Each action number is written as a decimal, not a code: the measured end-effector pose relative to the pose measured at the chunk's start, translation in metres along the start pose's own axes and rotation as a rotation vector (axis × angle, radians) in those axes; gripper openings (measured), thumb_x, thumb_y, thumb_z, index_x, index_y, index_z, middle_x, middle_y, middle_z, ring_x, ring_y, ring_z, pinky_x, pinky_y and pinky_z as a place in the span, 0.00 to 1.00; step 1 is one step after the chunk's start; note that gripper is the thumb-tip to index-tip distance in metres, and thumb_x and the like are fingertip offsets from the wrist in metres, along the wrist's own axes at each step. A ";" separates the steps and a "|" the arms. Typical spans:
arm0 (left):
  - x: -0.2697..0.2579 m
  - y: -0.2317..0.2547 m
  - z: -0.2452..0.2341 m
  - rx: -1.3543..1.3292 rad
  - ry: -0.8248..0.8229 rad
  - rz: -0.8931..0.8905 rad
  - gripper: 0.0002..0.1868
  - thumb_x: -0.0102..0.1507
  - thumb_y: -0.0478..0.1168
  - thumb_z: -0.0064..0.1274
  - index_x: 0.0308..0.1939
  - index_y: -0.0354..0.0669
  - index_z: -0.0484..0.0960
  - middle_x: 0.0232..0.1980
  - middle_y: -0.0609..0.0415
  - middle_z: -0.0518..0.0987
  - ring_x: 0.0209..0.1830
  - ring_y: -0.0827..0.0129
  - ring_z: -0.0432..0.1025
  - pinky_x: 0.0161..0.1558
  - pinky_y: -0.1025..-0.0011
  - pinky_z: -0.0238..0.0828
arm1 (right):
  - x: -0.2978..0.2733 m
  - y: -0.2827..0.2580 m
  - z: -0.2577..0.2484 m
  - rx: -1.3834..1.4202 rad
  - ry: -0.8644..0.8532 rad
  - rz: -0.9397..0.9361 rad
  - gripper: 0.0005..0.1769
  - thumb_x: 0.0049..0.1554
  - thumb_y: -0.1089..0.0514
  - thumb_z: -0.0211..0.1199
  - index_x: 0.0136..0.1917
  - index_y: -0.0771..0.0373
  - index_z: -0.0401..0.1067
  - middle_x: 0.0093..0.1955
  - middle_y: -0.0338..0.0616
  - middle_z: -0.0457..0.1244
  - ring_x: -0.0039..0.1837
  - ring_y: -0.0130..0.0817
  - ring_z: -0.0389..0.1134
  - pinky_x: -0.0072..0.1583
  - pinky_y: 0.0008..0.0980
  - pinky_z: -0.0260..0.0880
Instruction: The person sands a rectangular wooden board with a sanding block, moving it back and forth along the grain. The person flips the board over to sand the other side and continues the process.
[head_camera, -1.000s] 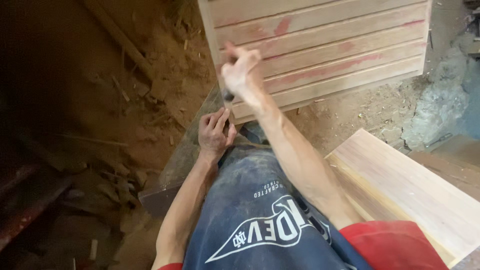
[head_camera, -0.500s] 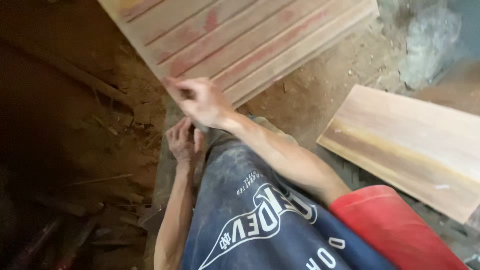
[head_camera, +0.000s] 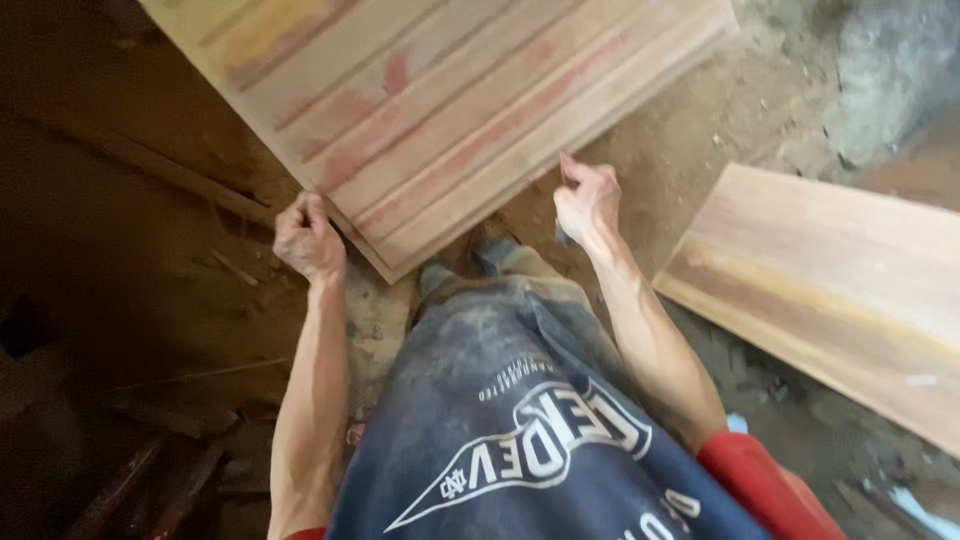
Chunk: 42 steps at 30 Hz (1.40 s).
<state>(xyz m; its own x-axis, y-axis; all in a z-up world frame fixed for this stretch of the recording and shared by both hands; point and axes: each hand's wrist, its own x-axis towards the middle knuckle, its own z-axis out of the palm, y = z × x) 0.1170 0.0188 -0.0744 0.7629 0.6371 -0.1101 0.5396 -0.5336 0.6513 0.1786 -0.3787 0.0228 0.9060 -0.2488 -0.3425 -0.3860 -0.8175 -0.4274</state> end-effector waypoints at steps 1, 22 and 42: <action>0.002 0.000 0.003 -0.010 0.027 0.020 0.13 0.66 0.45 0.64 0.39 0.35 0.88 0.41 0.43 0.85 0.39 0.54 0.79 0.42 0.61 0.75 | 0.000 -0.007 -0.005 0.077 -0.110 0.162 0.21 0.49 0.63 0.62 0.57 0.59 0.81 0.47 0.60 0.69 0.48 0.48 0.73 0.55 0.43 0.74; -0.040 0.034 -0.010 0.040 0.131 -0.116 0.19 0.68 0.50 0.53 0.40 0.37 0.86 0.43 0.42 0.83 0.44 0.50 0.77 0.49 0.56 0.72 | 0.045 -0.052 -0.074 1.146 -0.602 0.154 0.17 0.58 0.64 0.61 0.61 0.69 0.67 0.52 0.49 0.66 0.47 0.33 0.73 0.49 0.33 0.77; -0.205 0.287 0.190 -0.346 -0.152 -0.906 0.30 0.61 0.62 0.56 0.37 0.33 0.86 0.33 0.48 0.84 0.31 0.66 0.75 0.39 0.62 0.74 | 0.337 0.023 -0.126 0.956 -0.726 -0.060 0.21 0.61 0.62 0.59 0.67 0.71 0.68 0.46 0.45 0.67 0.39 0.30 0.70 0.40 0.29 0.75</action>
<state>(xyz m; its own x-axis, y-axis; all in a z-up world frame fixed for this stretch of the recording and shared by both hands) 0.1833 -0.3701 -0.0076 0.1622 0.6338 -0.7563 0.8276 0.3301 0.4541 0.4965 -0.5471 0.0034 0.7365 0.3781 -0.5608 -0.5974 -0.0251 -0.8015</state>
